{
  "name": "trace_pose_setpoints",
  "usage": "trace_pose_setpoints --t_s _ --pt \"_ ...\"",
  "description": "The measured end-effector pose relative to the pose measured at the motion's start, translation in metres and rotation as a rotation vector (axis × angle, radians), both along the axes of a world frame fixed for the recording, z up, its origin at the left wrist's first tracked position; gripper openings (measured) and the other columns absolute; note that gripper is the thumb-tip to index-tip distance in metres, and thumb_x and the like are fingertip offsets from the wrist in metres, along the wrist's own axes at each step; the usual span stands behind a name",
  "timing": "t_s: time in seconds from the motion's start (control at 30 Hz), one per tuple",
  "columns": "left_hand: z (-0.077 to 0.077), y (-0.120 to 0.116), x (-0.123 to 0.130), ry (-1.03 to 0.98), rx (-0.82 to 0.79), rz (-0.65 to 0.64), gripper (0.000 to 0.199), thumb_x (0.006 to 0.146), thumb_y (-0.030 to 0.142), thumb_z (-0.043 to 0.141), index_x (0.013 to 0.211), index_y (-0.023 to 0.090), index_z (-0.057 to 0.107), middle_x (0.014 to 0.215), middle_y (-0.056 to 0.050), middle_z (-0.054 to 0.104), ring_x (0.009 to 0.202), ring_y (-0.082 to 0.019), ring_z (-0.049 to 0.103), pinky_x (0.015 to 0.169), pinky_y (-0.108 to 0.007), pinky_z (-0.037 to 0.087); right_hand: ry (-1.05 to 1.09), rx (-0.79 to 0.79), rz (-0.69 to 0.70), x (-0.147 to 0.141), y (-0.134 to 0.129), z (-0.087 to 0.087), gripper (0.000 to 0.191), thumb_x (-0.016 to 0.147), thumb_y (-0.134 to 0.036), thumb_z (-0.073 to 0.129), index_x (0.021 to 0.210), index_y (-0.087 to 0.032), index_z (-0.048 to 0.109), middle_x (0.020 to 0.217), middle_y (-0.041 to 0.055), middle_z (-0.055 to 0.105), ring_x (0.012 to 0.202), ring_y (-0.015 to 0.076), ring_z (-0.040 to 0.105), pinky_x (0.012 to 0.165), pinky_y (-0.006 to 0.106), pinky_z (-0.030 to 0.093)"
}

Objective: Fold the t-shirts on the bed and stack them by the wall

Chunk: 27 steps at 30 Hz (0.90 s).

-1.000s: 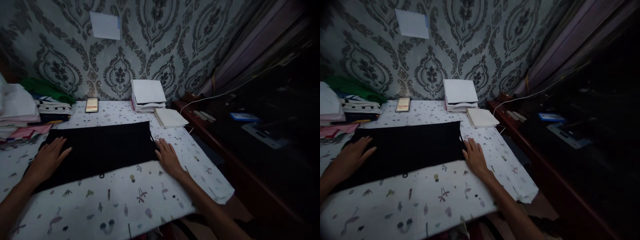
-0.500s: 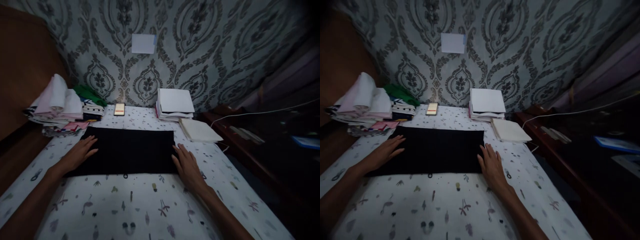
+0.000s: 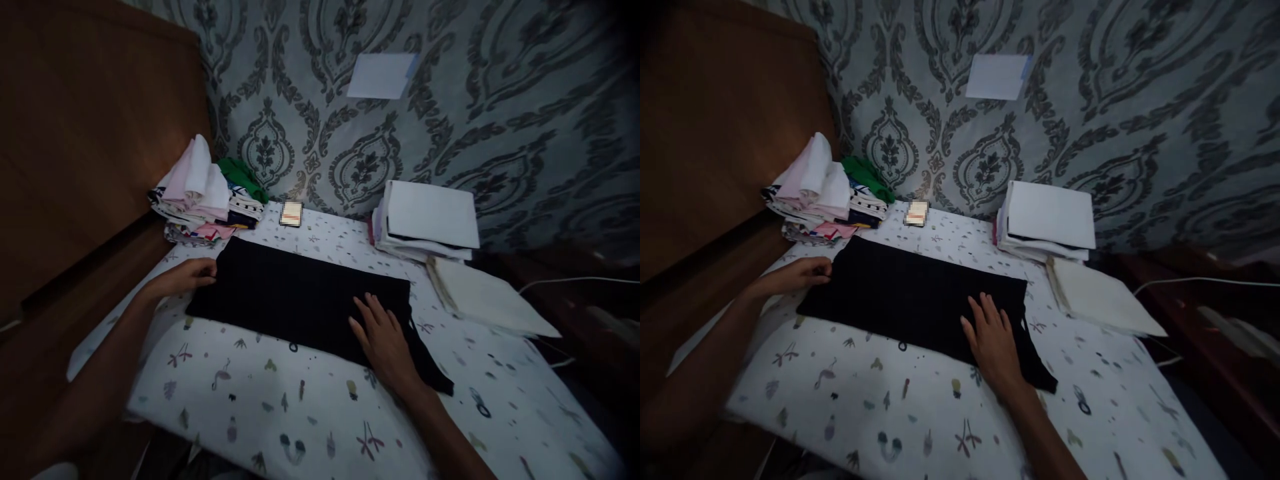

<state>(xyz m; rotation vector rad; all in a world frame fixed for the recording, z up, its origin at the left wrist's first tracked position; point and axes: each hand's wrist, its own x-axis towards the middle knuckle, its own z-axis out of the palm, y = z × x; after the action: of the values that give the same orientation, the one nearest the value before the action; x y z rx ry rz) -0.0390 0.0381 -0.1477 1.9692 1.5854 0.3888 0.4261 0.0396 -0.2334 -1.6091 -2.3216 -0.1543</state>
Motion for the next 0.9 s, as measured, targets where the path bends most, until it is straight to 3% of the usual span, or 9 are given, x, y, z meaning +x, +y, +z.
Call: trace_pose_setpoints --t_s 0.17,0.3,0.43,0.53,0.63,0.73,0.9 --pt "-0.009 0.003 -0.003 0.028 0.049 0.063 0.019 0.081 0.040 0.054 0.081 0.021 0.052 0.075 0.002 0.055 0.072 -0.016 0.050 0.066 -0.026 0.038 0.004 -0.002 0.001 0.001 0.000 0.000 0.059 0.101 -0.052 0.026 0.143 -0.019 0.050 0.153 0.0157 0.046 0.144 0.0297 0.038 0.113 0.055 0.035" --pt "-0.008 0.002 -0.005 0.111 0.074 0.106 0.020 0.083 0.039 0.053 0.091 0.021 0.058 0.081 0.000 0.060 0.076 -0.019 0.056 0.070 -0.029 0.043 0.007 -0.007 0.019 0.001 0.000 0.001 0.060 0.101 -0.053 0.027 0.144 -0.019 0.050 0.153 0.0161 0.045 0.144 0.0311 0.038 0.112 0.057 0.036" --pt "-0.008 0.003 0.018 0.225 0.363 0.191 0.035 0.093 0.042 0.044 0.116 0.020 0.058 0.115 -0.010 0.065 0.109 -0.026 0.059 0.095 -0.040 0.046 0.021 -0.003 0.021 0.002 0.001 0.001 0.059 0.100 -0.053 0.027 0.144 -0.021 0.049 0.153 0.0153 0.045 0.144 0.0313 0.038 0.112 0.056 0.036" --pt "-0.020 0.009 0.046 0.273 0.507 0.096 0.054 0.098 0.046 0.038 0.142 0.015 0.043 0.148 -0.016 0.048 0.140 -0.027 0.041 0.115 -0.045 0.033 0.009 -0.006 0.019 0.003 0.001 0.000 0.059 0.101 -0.054 0.027 0.144 -0.021 0.049 0.153 0.0148 0.045 0.144 0.0305 0.038 0.112 0.056 0.036" --pt "-0.041 0.016 0.062 0.403 0.452 0.039 0.070 0.098 0.055 0.035 0.150 0.008 0.034 0.159 -0.020 0.034 0.150 -0.030 0.025 0.120 -0.048 0.024 -0.004 -0.001 0.022 0.003 0.002 0.000 0.061 0.101 -0.054 0.025 0.143 -0.019 0.050 0.153 0.0157 0.045 0.144 0.0299 0.038 0.113 0.055 0.036" --pt "-0.058 0.019 0.058 0.508 0.343 0.056 0.078 0.096 0.062 0.034 0.150 0.006 0.036 0.159 -0.023 0.032 0.151 -0.032 0.023 0.120 -0.050 0.022 -0.005 0.007 0.019 0.002 0.002 0.001 0.061 0.101 -0.053 0.025 0.142 -0.017 0.052 0.153 0.0164 0.045 0.144 0.0299 0.038 0.113 0.055 0.036" --pt "-0.064 0.018 0.048 0.528 0.356 0.062 0.076 0.097 0.061 0.032 0.152 0.009 0.034 0.160 -0.021 0.030 0.151 -0.031 0.021 0.120 -0.051 0.023 0.009 0.017 0.011 0.000 0.001 0.002 0.057 0.101 -0.051 0.029 0.142 -0.019 0.052 0.152 0.0151 0.047 0.144 0.0290 0.039 0.113 0.054 0.037"
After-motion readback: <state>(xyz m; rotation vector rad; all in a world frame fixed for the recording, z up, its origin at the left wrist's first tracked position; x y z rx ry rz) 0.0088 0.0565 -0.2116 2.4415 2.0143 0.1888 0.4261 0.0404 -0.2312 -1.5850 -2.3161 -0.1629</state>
